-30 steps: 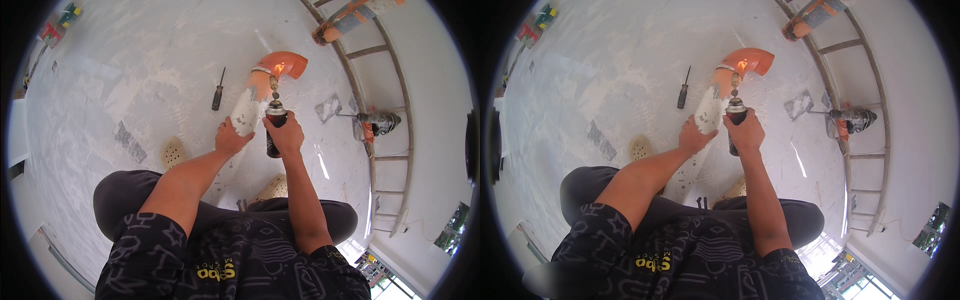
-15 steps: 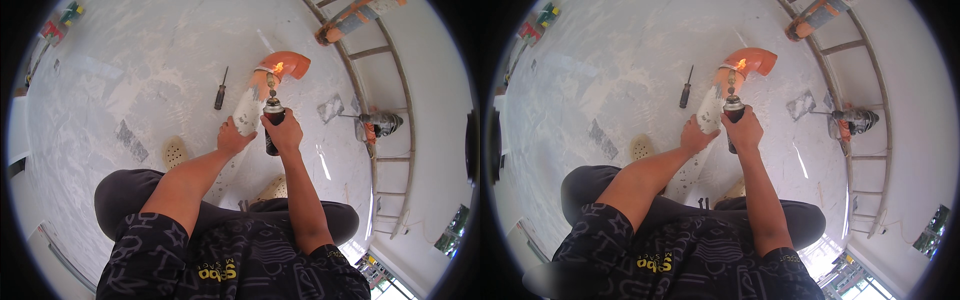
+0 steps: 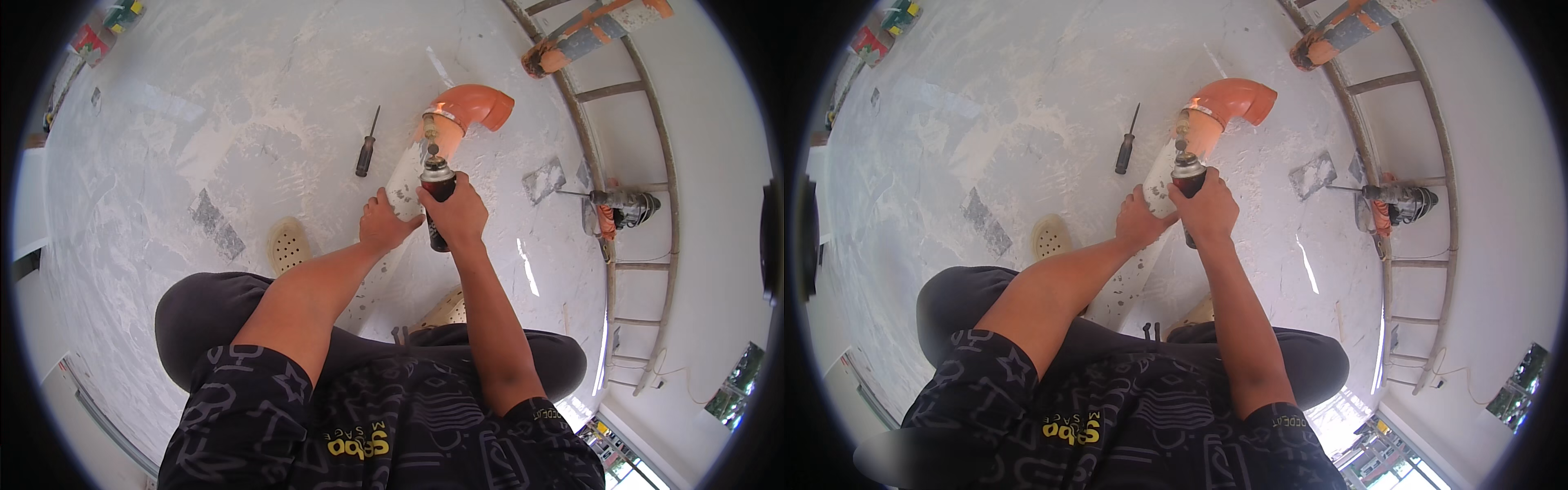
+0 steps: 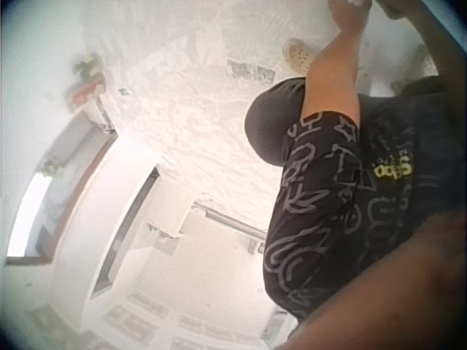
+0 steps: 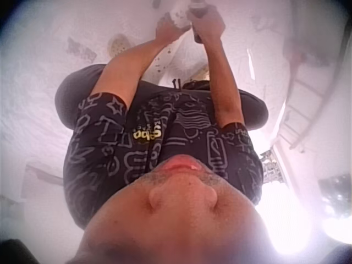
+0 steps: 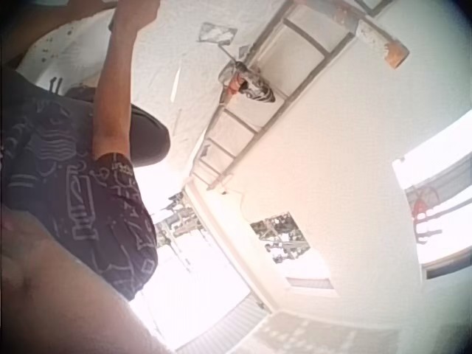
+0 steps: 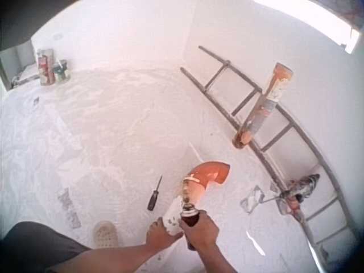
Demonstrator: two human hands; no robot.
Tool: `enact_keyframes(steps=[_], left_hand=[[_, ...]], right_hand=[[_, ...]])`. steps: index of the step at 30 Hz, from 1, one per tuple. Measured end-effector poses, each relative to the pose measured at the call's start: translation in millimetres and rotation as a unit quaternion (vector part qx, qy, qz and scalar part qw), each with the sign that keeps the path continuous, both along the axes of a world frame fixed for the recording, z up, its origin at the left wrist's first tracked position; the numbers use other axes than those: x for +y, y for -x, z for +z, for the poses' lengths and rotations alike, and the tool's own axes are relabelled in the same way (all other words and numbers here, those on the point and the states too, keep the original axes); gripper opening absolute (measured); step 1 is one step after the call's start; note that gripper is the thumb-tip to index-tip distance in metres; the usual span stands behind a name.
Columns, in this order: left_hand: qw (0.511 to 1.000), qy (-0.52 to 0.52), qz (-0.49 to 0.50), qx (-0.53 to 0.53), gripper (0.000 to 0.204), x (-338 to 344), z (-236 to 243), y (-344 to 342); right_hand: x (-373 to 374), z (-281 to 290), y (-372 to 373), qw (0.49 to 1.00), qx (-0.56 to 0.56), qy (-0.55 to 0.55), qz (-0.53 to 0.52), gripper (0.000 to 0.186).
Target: The person uses a blowtorch to heat a white PVC pipe with an orange elbow fitting. After heating, the person uses a screwdriver to scrape the softened surface of the pipe.
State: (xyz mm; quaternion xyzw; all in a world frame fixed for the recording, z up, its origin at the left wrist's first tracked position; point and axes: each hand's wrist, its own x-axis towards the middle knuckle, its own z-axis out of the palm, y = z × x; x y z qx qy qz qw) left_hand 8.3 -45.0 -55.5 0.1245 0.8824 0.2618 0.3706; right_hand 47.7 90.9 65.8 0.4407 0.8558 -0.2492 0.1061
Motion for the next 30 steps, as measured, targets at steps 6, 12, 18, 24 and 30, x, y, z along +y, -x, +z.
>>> enact_keyframes(steps=[6, 12, 18, 24, 30], left_hand=[[1.000, 0.006, -0.001, 0.000, 0.126, 1, -2, 0], [1.000, 0.000, 0.005, 0.020, 0.122, 1, -6, -2], [1.000, 0.005, 0.002, 0.021, 0.117, 1, -3, -1], [0.999, -0.005, 0.003, 0.033, 0.117, 1, -7, -4], [0.999, -0.002, -0.007, 0.054, 0.122, 1, -15, -6]], right_hand=[[-3, 0, 7, 1.000, -0.006, -0.002, 0.011, 0.075], [1, 2, -1, 1.000, 0.004, -0.003, -0.009, 0.076], [10, 3, -14, 0.999, -0.006, -0.016, -0.029, 0.077], [14, -3, -23, 0.998, -0.001, -0.049, -0.042, 0.079], [17, 1, -30, 0.998, -0.001, -0.034, -0.056, 0.080]])
